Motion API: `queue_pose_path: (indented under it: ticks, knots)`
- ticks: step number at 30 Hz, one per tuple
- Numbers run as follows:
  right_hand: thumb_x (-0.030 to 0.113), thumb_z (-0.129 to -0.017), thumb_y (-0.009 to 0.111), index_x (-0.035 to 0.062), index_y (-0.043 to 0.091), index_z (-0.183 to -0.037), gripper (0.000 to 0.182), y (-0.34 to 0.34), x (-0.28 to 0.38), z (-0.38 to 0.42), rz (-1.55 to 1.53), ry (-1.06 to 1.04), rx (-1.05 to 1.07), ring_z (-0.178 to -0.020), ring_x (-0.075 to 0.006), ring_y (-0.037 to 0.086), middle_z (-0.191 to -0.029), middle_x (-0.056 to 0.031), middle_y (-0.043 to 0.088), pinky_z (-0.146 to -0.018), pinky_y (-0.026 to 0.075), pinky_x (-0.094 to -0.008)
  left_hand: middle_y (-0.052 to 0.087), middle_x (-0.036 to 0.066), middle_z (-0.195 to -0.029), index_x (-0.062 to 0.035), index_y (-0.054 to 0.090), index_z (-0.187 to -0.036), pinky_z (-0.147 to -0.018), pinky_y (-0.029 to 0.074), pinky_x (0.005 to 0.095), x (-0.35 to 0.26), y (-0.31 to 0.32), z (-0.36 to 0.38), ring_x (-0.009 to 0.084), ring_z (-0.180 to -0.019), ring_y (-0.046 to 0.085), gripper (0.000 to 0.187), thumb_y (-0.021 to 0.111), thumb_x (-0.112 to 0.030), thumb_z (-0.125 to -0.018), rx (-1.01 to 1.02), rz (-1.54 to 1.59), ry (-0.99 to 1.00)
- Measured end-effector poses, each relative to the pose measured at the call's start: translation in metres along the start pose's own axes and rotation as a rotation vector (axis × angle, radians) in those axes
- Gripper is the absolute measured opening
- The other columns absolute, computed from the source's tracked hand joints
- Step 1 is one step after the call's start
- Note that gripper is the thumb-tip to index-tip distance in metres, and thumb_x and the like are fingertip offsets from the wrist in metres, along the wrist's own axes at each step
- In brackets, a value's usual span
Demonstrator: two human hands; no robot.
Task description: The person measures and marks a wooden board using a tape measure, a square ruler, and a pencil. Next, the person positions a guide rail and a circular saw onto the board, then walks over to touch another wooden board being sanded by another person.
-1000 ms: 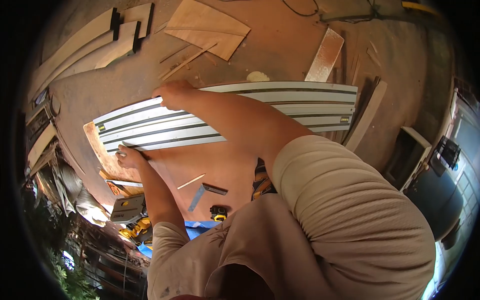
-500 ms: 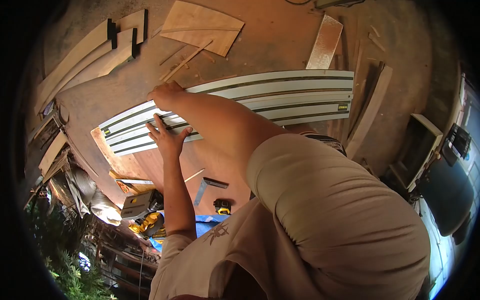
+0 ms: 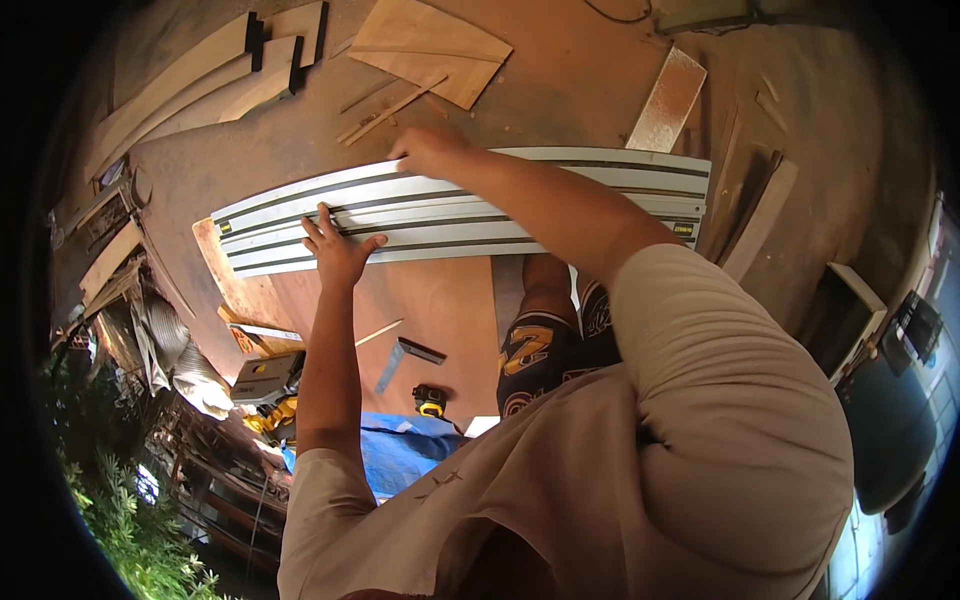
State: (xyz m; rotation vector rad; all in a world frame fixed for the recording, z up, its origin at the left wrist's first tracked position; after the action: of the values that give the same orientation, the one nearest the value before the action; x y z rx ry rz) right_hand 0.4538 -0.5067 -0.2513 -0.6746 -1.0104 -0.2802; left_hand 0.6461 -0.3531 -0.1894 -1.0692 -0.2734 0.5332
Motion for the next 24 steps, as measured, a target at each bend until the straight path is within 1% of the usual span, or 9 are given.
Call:
queue_pose_path:
  ticks: [2, 4, 5, 7, 10, 16, 19, 22, 24]
  knots:
    - [0.025, -0.078, 0.071, 0.0146, 0.072, -0.102, 0.026, -0.039, 0.003, 0.032, 0.113, -0.022, 0.014, -0.096, -0.0281, 0.063, -0.1, -0.008, 0.068, -0.082, 0.049, -0.0385, 0.008, 0.036, -0.149, -0.0118, 0.015, -0.149, -0.108, 0.026, 0.0581, -0.004, -0.004, 0.002, 0.06, -0.133, 0.014, 0.129, 0.084, -0.059, -0.051, 0.055, 0.053, -0.014]
    - [0.026, -0.079, 0.071, 0.013, 0.072, -0.101, 0.025, -0.057, -0.035, 0.056, 0.094, -0.013, -0.038, -0.094, -0.028, 0.064, -0.099, -0.0083, 0.068, -0.08, 0.049, -0.0377, 0.005, 0.03, -0.152, -0.0157, 0.013, -0.15, -0.106, 0.033, 0.058, -0.006, -0.006, 0.003, 0.0597, -0.133, 0.013, 0.132, 0.086, -0.058, -0.048, 0.097, 0.069, -0.077]
    - [0.026, -0.079, 0.071, 0.013, 0.072, -0.101, 0.025, -0.064, -0.036, 0.063, 0.094, -0.019, -0.031, -0.094, -0.028, 0.064, -0.099, -0.0083, 0.068, -0.08, 0.049, -0.0377, 0.005, 0.03, -0.152, -0.0157, 0.013, -0.15, -0.105, 0.033, 0.0578, -0.006, -0.005, 0.002, 0.0594, -0.134, 0.013, 0.132, 0.086, -0.058, -0.049, 0.09, 0.057, -0.07]
    - [0.026, -0.08, 0.071, 0.0118, 0.072, -0.1, 0.025, -0.075, -0.039, 0.074, 0.076, 0.175, 0.029, -0.093, -0.0275, 0.064, -0.1, -0.0096, 0.068, -0.079, 0.05, -0.0371, 0.005, 0.03, -0.152, -0.0156, 0.013, -0.15, -0.105, 0.033, 0.0577, -0.007, -0.006, 0.002, 0.0592, -0.134, 0.013, 0.132, 0.086, -0.058, -0.049, 0.084, 0.043, -0.071]
    - [0.026, -0.079, 0.072, 0.0113, 0.071, -0.101, 0.026, -0.074, -0.044, 0.076, -0.004, 0.203, 0.042, -0.092, -0.0277, 0.065, -0.099, -0.011, 0.069, -0.079, 0.05, -0.0369, 0.005, 0.03, -0.152, -0.0158, 0.013, -0.15, -0.106, 0.033, 0.0567, -0.006, -0.007, 0.003, 0.0583, -0.134, 0.013, 0.13, 0.086, -0.057, -0.05, 0.107, 0.04, -0.092]
    - [0.025, -0.078, 0.073, 0.0123, 0.071, -0.101, 0.026, -0.076, -0.044, 0.073, 0.038, 0.185, 0.06, -0.088, -0.0265, 0.066, -0.096, -0.0095, 0.07, -0.077, 0.05, -0.0365, 0.006, 0.029, -0.152, -0.0161, 0.014, -0.15, -0.105, 0.034, 0.056, -0.008, -0.006, 0.002, 0.0577, -0.134, 0.014, 0.129, 0.086, -0.055, -0.05, 0.083, 0.011, -0.109]
    - [0.024, -0.078, 0.073, 0.0125, 0.072, -0.1, 0.025, -0.077, -0.042, 0.073, 0.057, 0.164, 0.054, -0.087, -0.0252, 0.066, -0.095, -0.0087, 0.07, -0.077, 0.05, -0.0361, 0.006, 0.029, -0.152, -0.0163, 0.015, -0.149, -0.106, 0.034, 0.0562, -0.009, -0.008, 0.003, 0.0578, -0.134, 0.014, 0.127, 0.088, -0.05, -0.051, 0.083, 0.04, -0.102]
    - [0.025, -0.077, 0.074, 0.0127, 0.072, -0.098, 0.024, -0.076, -0.041, 0.073, -0.012, 0.181, 0.059, -0.088, -0.0258, 0.066, -0.095, -0.0093, 0.07, -0.077, 0.05, -0.0364, 0.006, 0.027, -0.153, -0.0172, 0.017, -0.149, -0.105, 0.035, 0.0574, -0.005, -0.004, 0.001, 0.0562, -0.135, 0.013, 0.125, 0.09, -0.045, -0.051, 0.05, 0.066, -0.09]
    - [0.026, -0.077, 0.074, 0.0131, 0.072, -0.097, 0.024, -0.079, -0.036, 0.074, 0.048, 0.174, 0.058, -0.089, -0.0266, 0.065, -0.095, -0.0098, 0.07, -0.078, 0.05, -0.0371, 0.008, 0.027, -0.153, -0.0166, 0.018, -0.149, -0.104, 0.036, 0.0585, -0.002, -0.002, 0.001, 0.0571, -0.135, 0.013, 0.126, 0.09, -0.045, -0.049, 0.034, 0.097, -0.068]
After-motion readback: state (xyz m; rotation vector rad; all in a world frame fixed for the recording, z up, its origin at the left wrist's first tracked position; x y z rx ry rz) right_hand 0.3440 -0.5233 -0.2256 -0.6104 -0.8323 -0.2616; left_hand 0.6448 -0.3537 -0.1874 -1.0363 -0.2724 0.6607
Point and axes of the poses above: each hand's wrist, its own z-axis away from the middle knuckle, its own y-axis out of the palm, x = y × z, the point moved 4 cm from there along -z, towards the middle knuckle
